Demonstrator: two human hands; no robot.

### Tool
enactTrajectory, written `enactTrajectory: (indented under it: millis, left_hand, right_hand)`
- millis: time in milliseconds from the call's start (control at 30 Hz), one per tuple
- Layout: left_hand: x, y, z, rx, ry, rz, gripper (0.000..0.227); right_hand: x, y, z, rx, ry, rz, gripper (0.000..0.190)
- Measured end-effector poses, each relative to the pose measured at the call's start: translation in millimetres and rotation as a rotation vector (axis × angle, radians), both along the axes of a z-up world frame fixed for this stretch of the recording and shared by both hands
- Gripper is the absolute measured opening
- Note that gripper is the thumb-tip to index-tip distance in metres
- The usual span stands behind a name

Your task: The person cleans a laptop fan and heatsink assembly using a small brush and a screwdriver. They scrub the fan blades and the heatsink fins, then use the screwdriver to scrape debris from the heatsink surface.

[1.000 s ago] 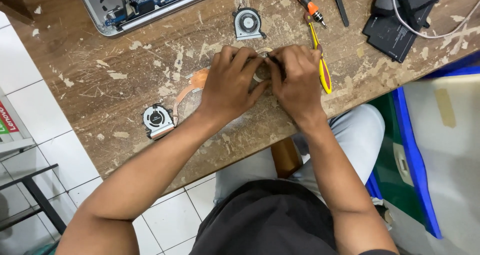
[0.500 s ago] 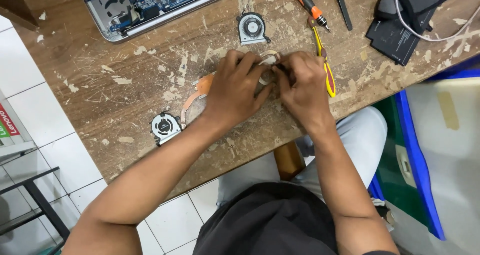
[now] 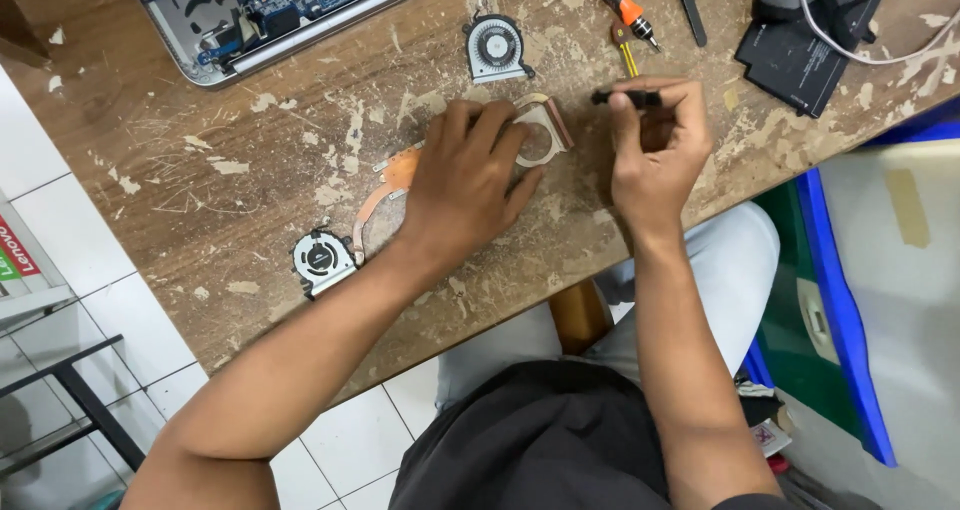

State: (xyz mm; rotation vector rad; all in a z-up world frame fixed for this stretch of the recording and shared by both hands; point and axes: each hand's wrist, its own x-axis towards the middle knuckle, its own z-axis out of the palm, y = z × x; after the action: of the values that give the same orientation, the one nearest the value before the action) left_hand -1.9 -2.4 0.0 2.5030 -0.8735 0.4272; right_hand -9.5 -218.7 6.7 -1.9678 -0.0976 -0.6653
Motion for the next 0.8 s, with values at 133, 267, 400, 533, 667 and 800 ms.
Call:
enactTrajectory:
  millis: [133, 267, 400, 533, 667, 800]
  left_hand:
    - [-0.5, -0.3, 3.3, -0.014, -0.042, -0.007, 0.044]
    - [0.9, 1.1, 10.3, 0.028, -0.017, -0.007, 0.050]
    - [0.2, 1.0, 13.2, 0.068, 0.012, -0.035, 0.052]
    - [1.5, 1.4, 9.7, 0.109, 0.062, -0.056, 0.050]
    - [1.1, 1.2, 8.3, 0.119, 0.065, -0.049, 0.051]
    - [2.2, 1.3, 9.0, 0.116, 0.045, -0.049, 0.045]
  right_hand:
    - [0.9, 1.1, -5.9, 0.069, -0.083, 0.081, 0.024]
    - [3.3, -1.8, -7.4, 0.097, -0.091, 0.103, 0.021]
    - [-2.3, -9.2, -14.0, -0.013, -0.065, 0.187, 0.021]
    - [-3.5, 4.7, 9.2, -0.140, -0.032, 0.240, 0.026]
    - [-3.1, 10.6, 12.3, -0.284, -0.094, 0.280, 0.019]
    - [-8.5, 4.8, -1.5, -0.380, -0.119, 0.253, 0.021]
